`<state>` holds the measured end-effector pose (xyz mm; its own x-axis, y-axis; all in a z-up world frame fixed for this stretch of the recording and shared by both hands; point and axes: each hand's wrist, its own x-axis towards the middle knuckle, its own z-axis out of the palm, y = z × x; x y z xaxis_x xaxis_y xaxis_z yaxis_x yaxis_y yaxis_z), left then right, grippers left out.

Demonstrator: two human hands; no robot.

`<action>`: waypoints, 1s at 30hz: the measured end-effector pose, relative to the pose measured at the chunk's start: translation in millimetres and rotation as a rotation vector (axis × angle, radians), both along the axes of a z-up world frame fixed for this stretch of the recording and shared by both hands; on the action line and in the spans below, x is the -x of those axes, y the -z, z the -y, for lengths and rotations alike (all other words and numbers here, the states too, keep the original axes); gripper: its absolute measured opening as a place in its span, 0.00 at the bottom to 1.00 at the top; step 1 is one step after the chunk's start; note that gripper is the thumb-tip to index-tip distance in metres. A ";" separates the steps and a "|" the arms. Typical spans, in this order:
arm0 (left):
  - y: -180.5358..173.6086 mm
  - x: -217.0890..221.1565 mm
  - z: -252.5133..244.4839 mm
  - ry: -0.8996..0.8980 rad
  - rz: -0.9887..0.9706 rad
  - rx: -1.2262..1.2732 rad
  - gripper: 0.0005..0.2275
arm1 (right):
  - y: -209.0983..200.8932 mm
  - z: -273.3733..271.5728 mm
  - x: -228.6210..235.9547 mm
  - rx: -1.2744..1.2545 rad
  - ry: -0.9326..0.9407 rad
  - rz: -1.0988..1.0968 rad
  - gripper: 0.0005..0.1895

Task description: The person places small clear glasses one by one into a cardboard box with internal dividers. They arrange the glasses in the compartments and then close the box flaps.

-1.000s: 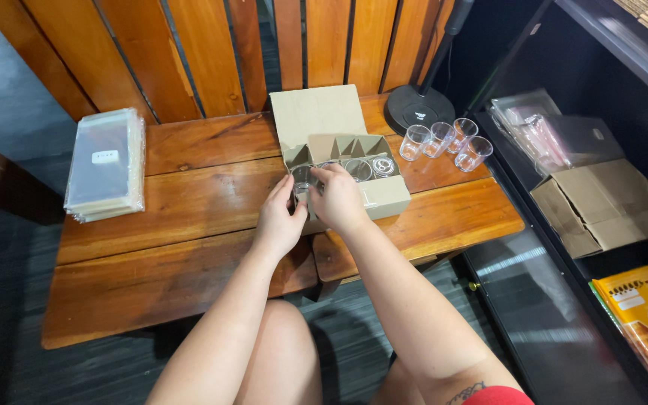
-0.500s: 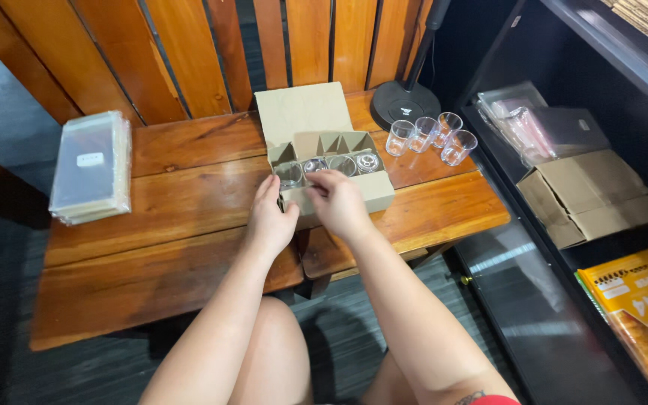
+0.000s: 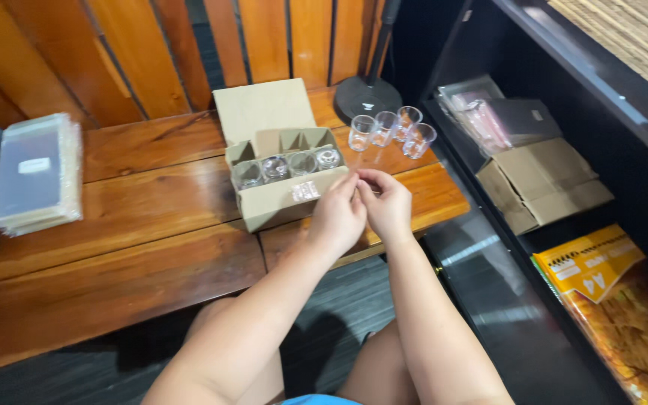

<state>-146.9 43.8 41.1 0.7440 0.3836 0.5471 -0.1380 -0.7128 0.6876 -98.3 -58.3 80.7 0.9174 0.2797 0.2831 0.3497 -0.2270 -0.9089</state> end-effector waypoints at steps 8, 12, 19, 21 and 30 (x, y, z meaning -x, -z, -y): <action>12.7 -54.2 53.0 0.082 -0.034 -0.028 0.19 | 20.1 57.2 -43.8 0.052 0.174 -0.035 0.10; 46.0 -97.9 65.8 0.156 -0.085 0.123 0.16 | 36.8 70.9 -70.7 0.114 0.248 -0.057 0.09; 73.9 -181.0 59.7 0.118 -0.056 0.272 0.15 | 62.8 85.7 -157.5 0.190 0.353 -0.027 0.07; 66.9 -192.5 53.7 -0.006 0.015 0.260 0.23 | 49.3 85.9 -169.0 0.121 0.382 -0.097 0.10; 48.4 -211.2 47.3 0.041 -0.198 0.364 0.29 | 45.9 59.8 -193.7 -0.036 0.204 -0.113 0.31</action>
<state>64.3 -3.5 -7.3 0.8399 0.4936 0.2255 -0.0007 -0.4146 0.9100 95.3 -118.0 34.8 0.9803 0.0769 0.1821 0.1958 -0.2498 -0.9483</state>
